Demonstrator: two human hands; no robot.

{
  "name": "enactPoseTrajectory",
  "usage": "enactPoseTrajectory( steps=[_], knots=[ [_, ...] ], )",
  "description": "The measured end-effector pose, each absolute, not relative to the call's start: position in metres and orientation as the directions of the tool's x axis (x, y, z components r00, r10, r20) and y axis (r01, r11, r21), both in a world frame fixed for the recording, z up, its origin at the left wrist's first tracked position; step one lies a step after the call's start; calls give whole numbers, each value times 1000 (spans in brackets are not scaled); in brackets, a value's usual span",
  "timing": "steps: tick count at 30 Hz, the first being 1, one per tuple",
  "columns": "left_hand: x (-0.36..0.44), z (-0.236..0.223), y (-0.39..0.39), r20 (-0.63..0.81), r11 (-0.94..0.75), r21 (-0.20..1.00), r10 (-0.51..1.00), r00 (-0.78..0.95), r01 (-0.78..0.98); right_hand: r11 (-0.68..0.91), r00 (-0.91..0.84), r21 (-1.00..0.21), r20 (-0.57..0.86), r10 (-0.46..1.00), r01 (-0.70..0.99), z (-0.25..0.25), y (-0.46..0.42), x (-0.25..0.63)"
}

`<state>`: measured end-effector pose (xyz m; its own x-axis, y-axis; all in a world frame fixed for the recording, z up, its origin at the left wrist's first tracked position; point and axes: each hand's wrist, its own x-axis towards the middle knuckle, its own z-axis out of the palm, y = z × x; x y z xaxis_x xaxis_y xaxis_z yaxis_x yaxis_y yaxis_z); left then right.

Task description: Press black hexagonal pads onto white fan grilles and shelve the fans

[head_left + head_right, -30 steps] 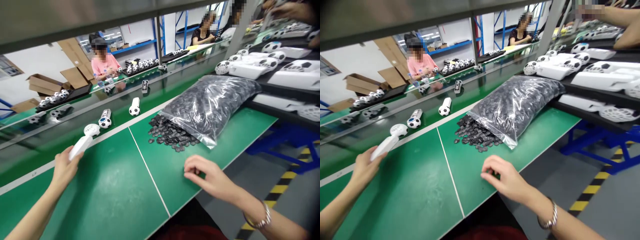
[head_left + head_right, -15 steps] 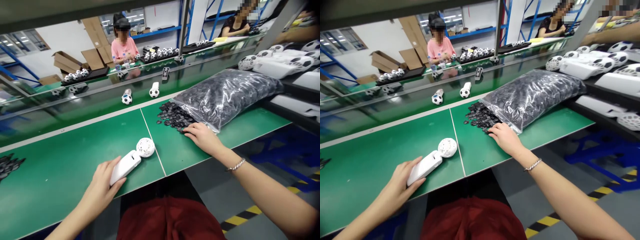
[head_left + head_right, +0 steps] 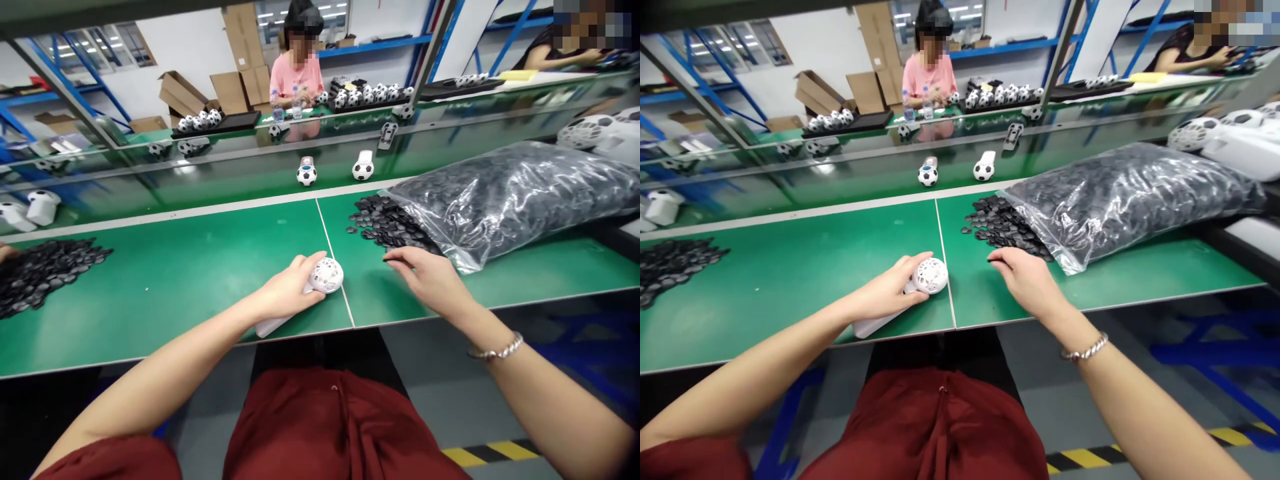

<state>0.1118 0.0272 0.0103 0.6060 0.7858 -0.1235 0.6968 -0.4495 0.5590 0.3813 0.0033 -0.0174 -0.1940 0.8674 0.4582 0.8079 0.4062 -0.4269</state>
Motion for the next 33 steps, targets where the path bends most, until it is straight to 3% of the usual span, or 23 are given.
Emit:
enactPoseTrajectory(
  steps=[3, 7, 16, 21, 27, 33],
  knots=[
    [113, 9, 16, -66, -467, 538, 806, 588, 701, 450, -204, -638, 423, 883, 625, -9, -13, 347],
    [114, 10, 15, 23, -519, 494, 810, 586, 697, 466, -274, -750, 378, 884, 469, -10, -23, 312],
    [118, 10, 21, 71, -507, 539, 823, 563, 673, 502, -228, -705, 452, 862, 501, -16, -18, 300],
    [118, 7, 24, 85, -495, 587, 825, 559, 641, 428, -220, -764, 367, 904, 483, -15, -11, 302],
    [119, 11, 25, 52, -449, 647, 833, 551, 617, 251, -252, -914, 173, 952, 320, -14, -4, 303],
    [120, 9, 28, 23, -422, 655, 840, 542, 626, 259, -273, -912, 174, 946, 317, -11, -3, 302]
  ],
)
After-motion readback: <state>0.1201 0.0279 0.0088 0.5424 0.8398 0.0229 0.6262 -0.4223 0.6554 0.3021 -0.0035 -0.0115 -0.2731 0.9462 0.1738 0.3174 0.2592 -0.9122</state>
